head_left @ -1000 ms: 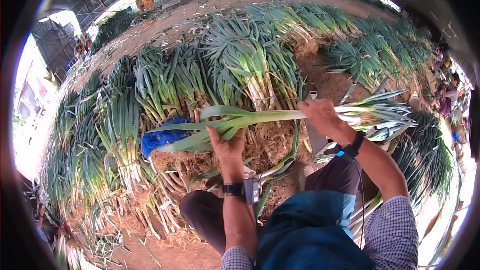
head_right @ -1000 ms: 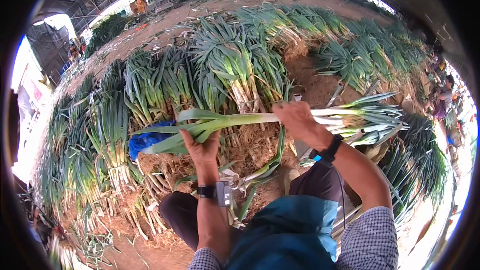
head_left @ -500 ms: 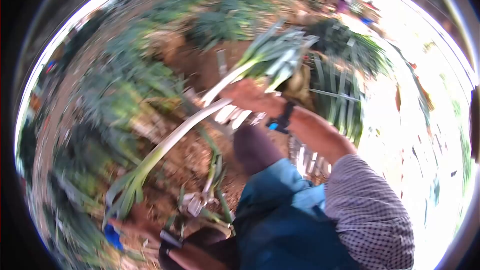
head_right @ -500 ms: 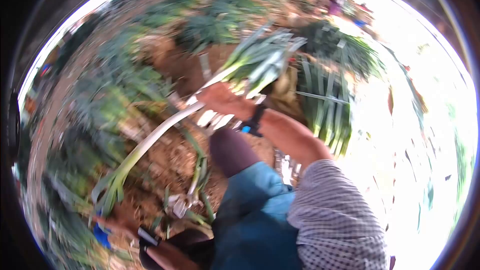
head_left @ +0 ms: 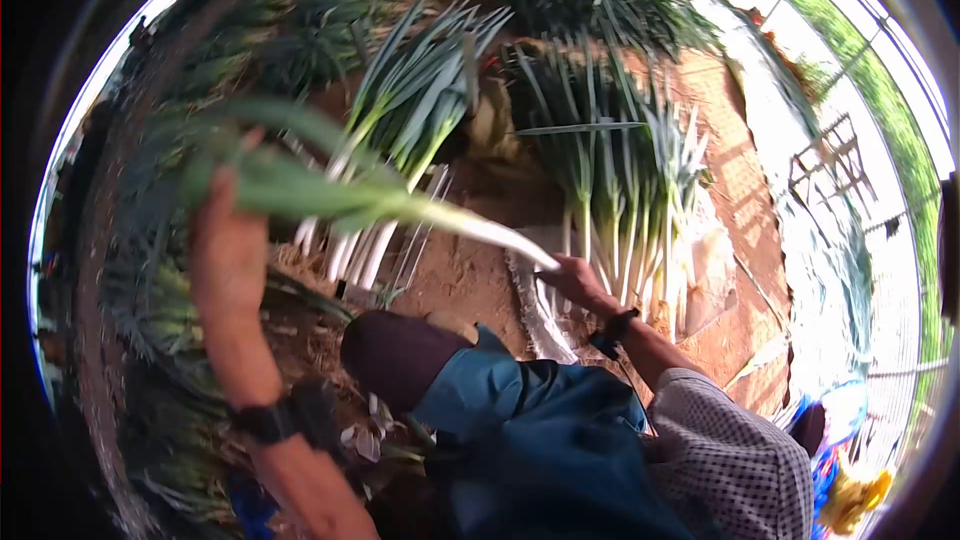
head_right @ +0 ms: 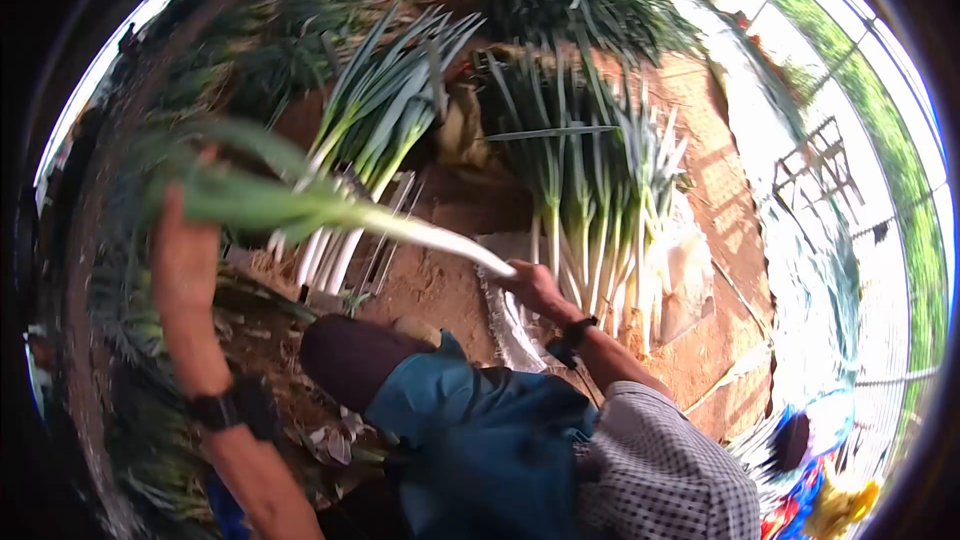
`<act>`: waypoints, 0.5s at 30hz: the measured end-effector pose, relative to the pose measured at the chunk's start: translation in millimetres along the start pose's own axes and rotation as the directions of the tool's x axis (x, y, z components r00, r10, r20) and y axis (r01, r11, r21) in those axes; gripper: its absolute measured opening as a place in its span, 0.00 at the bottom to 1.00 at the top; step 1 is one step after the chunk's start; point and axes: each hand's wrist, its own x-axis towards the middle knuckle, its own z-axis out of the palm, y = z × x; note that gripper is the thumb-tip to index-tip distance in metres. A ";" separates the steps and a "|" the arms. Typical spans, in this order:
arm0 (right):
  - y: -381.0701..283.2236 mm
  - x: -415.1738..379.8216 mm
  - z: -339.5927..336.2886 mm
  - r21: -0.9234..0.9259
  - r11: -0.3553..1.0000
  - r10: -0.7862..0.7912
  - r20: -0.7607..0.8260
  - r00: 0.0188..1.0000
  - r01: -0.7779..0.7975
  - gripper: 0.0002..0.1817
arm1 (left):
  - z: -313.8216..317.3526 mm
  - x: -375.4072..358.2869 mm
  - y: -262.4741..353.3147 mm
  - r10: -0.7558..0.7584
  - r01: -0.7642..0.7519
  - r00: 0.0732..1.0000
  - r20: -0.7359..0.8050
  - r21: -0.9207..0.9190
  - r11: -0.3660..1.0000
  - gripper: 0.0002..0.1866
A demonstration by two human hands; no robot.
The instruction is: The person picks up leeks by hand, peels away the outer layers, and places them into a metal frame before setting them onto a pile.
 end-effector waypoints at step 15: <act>335.3 -49.9 -164.3 -0.745 0.643 0.005 -0.228 0.974 -0.177 0.25 | -224.5 -257.0 -92.1 0.001 0.719 0.669 -0.743 0.648 0.249 0.18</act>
